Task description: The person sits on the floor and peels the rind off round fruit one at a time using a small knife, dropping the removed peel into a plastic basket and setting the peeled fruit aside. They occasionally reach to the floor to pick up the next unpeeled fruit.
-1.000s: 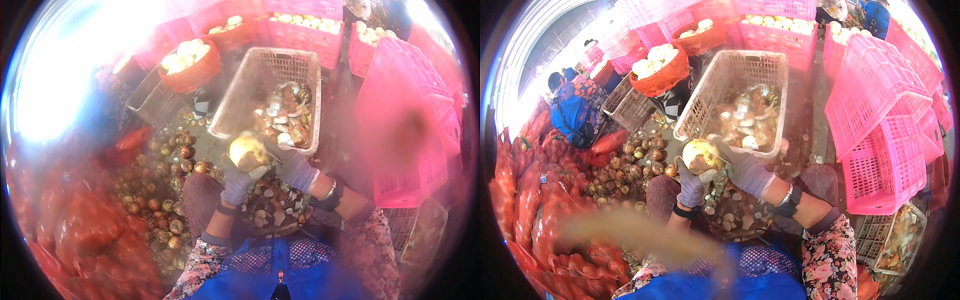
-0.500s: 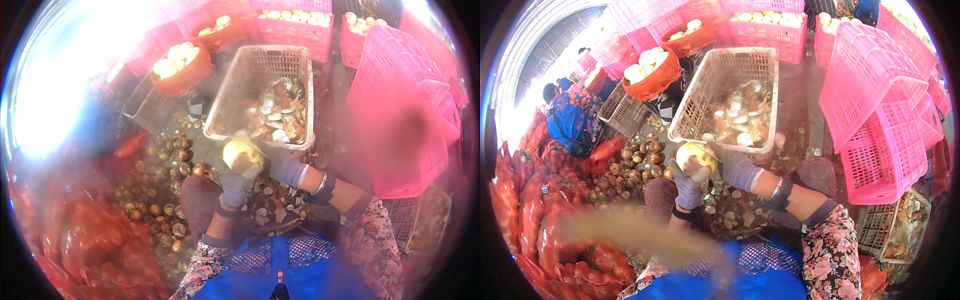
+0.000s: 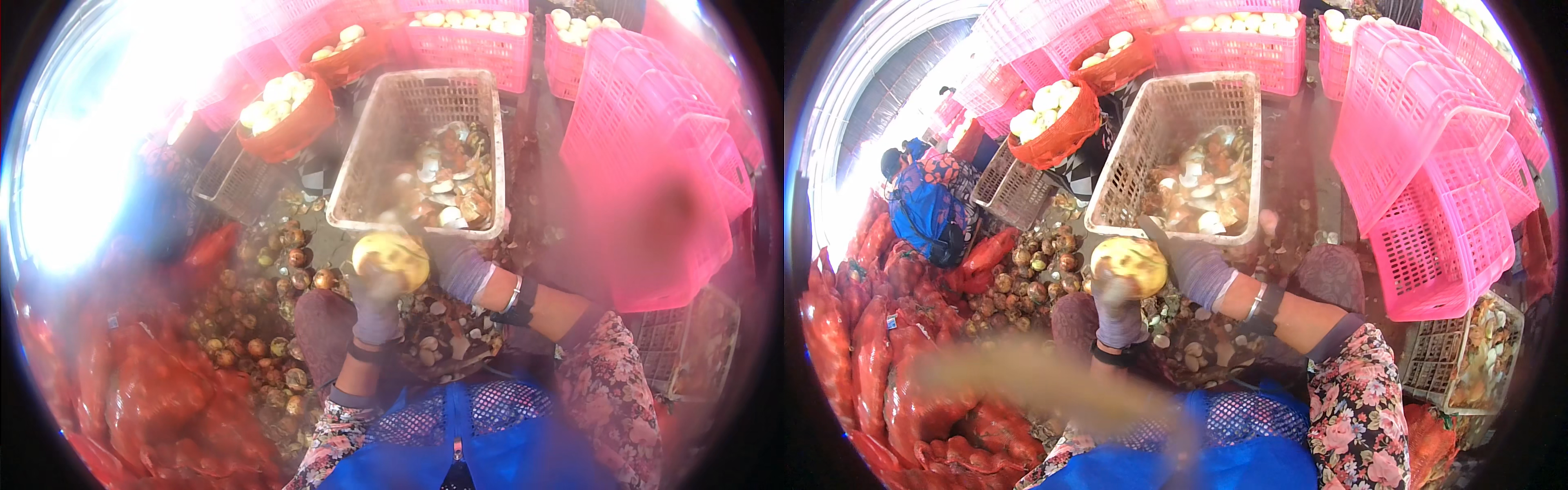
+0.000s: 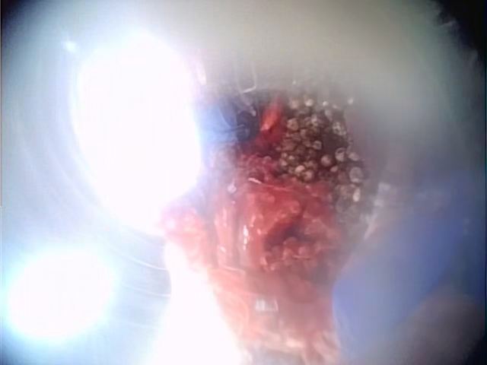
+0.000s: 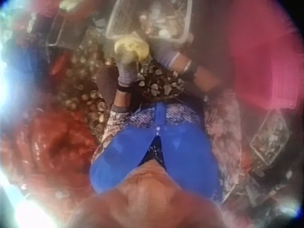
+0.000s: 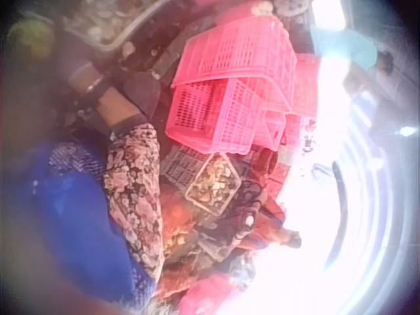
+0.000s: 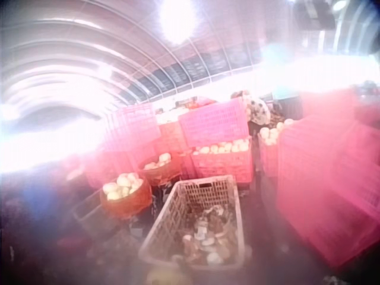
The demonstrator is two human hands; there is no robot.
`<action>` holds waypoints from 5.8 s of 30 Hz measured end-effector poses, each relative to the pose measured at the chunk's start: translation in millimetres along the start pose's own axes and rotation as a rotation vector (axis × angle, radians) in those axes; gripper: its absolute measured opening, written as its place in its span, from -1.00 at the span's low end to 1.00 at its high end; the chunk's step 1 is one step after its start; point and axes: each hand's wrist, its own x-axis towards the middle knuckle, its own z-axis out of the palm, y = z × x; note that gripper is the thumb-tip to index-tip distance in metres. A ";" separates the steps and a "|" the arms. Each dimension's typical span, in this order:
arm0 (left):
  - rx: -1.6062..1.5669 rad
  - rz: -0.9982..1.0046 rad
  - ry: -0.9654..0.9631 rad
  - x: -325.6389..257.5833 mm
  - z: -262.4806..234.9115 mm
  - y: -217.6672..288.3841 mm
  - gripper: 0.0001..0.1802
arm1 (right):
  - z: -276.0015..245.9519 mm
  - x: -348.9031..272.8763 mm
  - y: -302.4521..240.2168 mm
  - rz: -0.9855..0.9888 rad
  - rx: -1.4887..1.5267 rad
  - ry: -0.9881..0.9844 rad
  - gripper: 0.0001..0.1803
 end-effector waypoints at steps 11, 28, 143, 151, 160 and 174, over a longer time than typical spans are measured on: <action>-0.358 -0.133 -0.233 11.7 3.0 19.5 -0.07 | -64.3 -9.4 0.8 0.020 0.574 -0.141 -0.70; 0.074 -0.287 -0.348 17.1 0.9 13.5 -0.35 | -96.4 -16.1 -6.8 -0.058 0.317 0.082 -0.61; 0.266 0.115 -0.061 20.9 -6.8 -6.5 -0.21 | -70.6 -9.6 21.3 0.166 1.628 0.172 -0.74; 0.684 0.119 -0.121 30.9 -32.4 -27.5 -0.17 | -91.7 -3.0 -13.2 0.023 0.499 0.156 -0.57; 1.256 0.597 0.026 23.5 -9.2 -4.1 -0.29 | -69.4 -3.0 0.8 -0.049 0.465 0.122 -0.52; 0.232 0.003 0.048 21.1 -19.3 6.4 -0.40 | -124.5 1.7 -4.7 0.675 1.092 0.233 -0.49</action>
